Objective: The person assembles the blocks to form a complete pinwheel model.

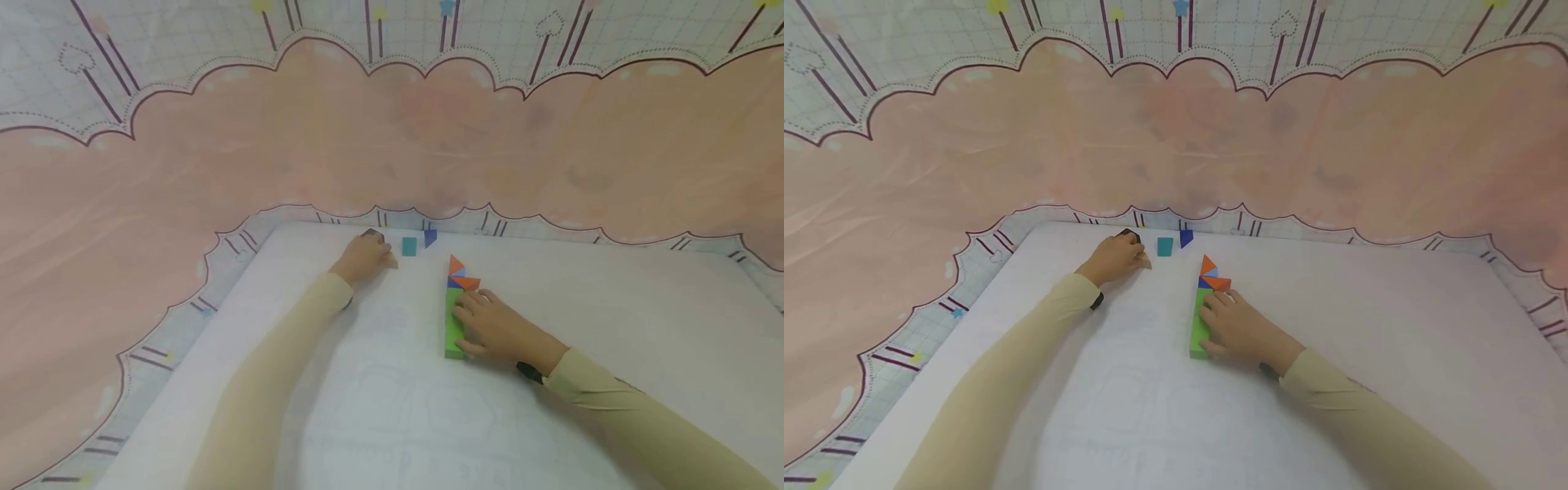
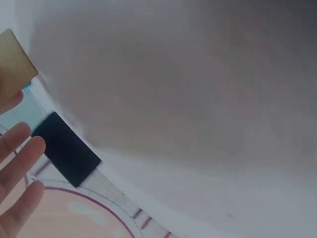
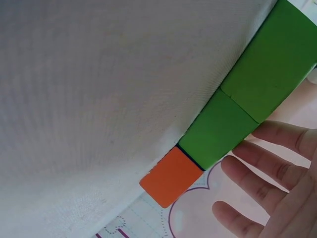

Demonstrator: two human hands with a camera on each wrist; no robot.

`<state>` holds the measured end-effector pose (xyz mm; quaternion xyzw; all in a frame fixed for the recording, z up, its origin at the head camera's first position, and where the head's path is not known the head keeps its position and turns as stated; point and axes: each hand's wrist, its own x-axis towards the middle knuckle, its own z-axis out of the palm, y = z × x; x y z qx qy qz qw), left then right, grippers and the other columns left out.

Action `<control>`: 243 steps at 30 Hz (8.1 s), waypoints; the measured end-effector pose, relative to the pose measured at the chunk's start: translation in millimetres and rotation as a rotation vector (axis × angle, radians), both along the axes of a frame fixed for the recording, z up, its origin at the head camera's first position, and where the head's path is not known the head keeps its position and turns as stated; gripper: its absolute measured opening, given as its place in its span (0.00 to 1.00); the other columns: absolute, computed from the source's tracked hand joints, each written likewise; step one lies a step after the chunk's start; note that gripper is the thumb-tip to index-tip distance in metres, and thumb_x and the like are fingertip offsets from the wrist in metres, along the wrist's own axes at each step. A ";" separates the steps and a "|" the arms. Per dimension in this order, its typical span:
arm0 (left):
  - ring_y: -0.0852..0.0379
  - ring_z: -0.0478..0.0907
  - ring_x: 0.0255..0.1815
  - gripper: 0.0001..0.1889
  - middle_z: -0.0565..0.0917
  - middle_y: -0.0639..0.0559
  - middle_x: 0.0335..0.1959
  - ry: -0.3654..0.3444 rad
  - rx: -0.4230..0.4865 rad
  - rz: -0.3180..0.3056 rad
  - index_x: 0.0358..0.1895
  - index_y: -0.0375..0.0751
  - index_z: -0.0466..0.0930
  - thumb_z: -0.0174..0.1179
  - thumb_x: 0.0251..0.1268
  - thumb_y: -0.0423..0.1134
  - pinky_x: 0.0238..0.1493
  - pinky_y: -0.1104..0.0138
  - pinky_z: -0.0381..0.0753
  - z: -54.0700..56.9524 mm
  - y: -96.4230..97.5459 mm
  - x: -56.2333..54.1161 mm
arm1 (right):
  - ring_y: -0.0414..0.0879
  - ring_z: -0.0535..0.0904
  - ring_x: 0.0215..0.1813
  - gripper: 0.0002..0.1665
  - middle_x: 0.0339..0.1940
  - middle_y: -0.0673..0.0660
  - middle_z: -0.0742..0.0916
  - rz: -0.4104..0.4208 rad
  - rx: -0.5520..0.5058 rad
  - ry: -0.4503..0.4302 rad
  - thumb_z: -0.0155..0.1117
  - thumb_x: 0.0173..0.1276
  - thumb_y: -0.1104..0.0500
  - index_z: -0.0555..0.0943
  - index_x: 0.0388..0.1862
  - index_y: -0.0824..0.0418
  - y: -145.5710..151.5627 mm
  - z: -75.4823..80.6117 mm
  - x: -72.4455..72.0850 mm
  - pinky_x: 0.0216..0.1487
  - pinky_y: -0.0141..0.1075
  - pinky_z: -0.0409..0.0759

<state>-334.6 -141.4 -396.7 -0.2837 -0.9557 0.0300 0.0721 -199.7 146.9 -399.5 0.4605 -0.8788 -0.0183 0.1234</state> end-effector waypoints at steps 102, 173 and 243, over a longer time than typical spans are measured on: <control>0.50 0.77 0.51 0.16 0.79 0.47 0.51 -0.098 -0.183 -0.097 0.51 0.47 0.76 0.44 0.73 0.50 0.56 0.58 0.74 9.4 83.0 30.5 | 0.55 0.75 0.55 0.27 0.50 0.60 0.79 -0.009 0.006 -0.011 0.55 0.65 0.42 0.74 0.49 0.63 -1.7 0.5 0.5 0.59 0.50 0.72; 0.40 0.68 0.63 0.30 0.73 0.38 0.59 -0.014 -0.118 0.048 0.58 0.37 0.72 0.50 0.65 0.58 0.69 0.49 0.61 2.7 20.4 -28.5 | 0.54 0.75 0.54 0.26 0.49 0.60 0.78 -0.001 0.009 0.033 0.55 0.65 0.43 0.74 0.46 0.64 -2.4 0.4 0.7 0.57 0.48 0.73; 0.55 0.72 0.42 0.20 0.77 0.49 0.43 -0.038 -0.105 -0.178 0.47 0.40 0.76 0.58 0.62 0.52 0.48 0.63 0.75 7.8 54.5 39.6 | 0.55 0.75 0.55 0.27 0.51 0.60 0.78 -0.017 0.020 -0.011 0.54 0.66 0.42 0.73 0.50 0.64 -1.8 1.2 0.8 0.59 0.49 0.73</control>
